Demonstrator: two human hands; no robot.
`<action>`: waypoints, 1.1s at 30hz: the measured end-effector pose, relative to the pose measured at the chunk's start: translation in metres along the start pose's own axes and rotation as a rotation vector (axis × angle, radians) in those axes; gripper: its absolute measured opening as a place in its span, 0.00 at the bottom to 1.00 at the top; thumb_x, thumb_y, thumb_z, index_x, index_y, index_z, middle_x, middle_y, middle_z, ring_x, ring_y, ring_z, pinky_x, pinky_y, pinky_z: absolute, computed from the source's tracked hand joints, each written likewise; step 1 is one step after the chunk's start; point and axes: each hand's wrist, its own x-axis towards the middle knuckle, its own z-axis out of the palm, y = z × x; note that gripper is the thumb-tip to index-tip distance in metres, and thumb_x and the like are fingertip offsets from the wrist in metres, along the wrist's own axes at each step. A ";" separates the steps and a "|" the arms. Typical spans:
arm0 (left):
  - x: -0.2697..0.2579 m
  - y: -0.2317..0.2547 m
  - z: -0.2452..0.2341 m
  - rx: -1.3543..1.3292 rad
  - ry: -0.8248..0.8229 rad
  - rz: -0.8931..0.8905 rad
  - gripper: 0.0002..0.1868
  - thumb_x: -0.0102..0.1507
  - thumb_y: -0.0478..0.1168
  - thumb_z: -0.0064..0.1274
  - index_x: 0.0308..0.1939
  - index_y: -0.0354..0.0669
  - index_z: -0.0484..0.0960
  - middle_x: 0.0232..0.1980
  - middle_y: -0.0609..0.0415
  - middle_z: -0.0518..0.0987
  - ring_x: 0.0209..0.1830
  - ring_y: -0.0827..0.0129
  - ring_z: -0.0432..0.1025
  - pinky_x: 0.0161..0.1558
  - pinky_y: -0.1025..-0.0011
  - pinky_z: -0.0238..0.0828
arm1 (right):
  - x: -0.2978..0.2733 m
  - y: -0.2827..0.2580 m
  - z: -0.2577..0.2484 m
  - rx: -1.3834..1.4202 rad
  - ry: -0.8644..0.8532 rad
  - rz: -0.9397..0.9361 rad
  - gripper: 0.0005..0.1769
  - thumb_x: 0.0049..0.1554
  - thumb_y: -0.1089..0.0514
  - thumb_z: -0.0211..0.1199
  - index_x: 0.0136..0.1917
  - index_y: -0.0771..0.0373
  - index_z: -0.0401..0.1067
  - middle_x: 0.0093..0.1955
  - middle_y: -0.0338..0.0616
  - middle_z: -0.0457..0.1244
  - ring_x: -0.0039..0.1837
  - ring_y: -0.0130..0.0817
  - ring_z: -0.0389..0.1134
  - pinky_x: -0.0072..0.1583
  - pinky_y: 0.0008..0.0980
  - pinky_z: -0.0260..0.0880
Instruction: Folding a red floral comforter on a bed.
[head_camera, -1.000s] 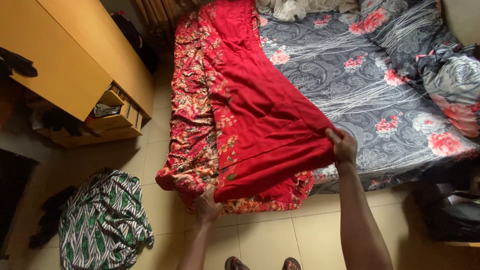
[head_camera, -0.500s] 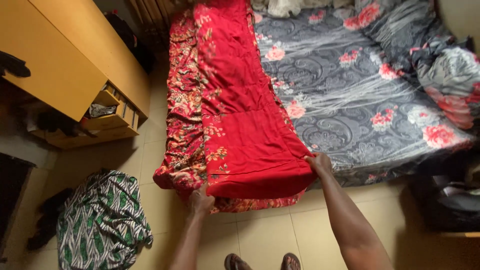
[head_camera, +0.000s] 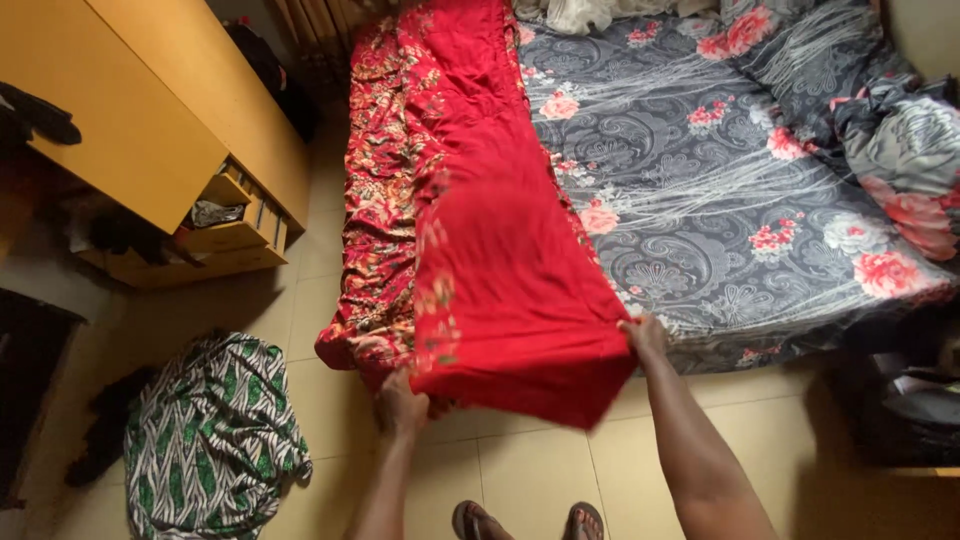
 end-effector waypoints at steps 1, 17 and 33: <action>-0.003 -0.012 0.015 0.058 0.042 0.004 0.19 0.49 0.33 0.52 0.45 0.41 0.80 0.45 0.42 0.82 0.48 0.45 0.77 0.51 0.51 0.74 | 0.009 0.024 0.020 -0.067 0.063 -0.055 0.27 0.44 0.39 0.76 0.47 0.61 0.82 0.41 0.54 0.70 0.45 0.48 0.72 0.50 0.46 0.71; 0.021 0.013 -0.009 -0.043 0.150 -0.086 0.30 0.55 0.38 0.52 0.64 0.45 0.79 0.48 0.35 0.83 0.50 0.42 0.78 0.53 0.50 0.74 | -0.058 -0.159 -0.101 1.521 -0.552 -0.012 0.12 0.64 0.53 0.65 0.53 0.64 0.72 0.53 0.43 0.70 0.54 0.32 0.72 0.61 0.35 0.75; -0.061 -0.064 0.112 0.155 -0.253 0.117 0.29 0.49 0.36 0.69 0.54 0.48 0.79 0.51 0.43 0.82 0.49 0.45 0.78 0.47 0.52 0.76 | -0.054 0.032 -0.045 0.278 -0.243 0.097 0.27 0.62 0.39 0.63 0.56 0.67 0.76 0.47 0.70 0.67 0.49 0.65 0.65 0.48 0.52 0.63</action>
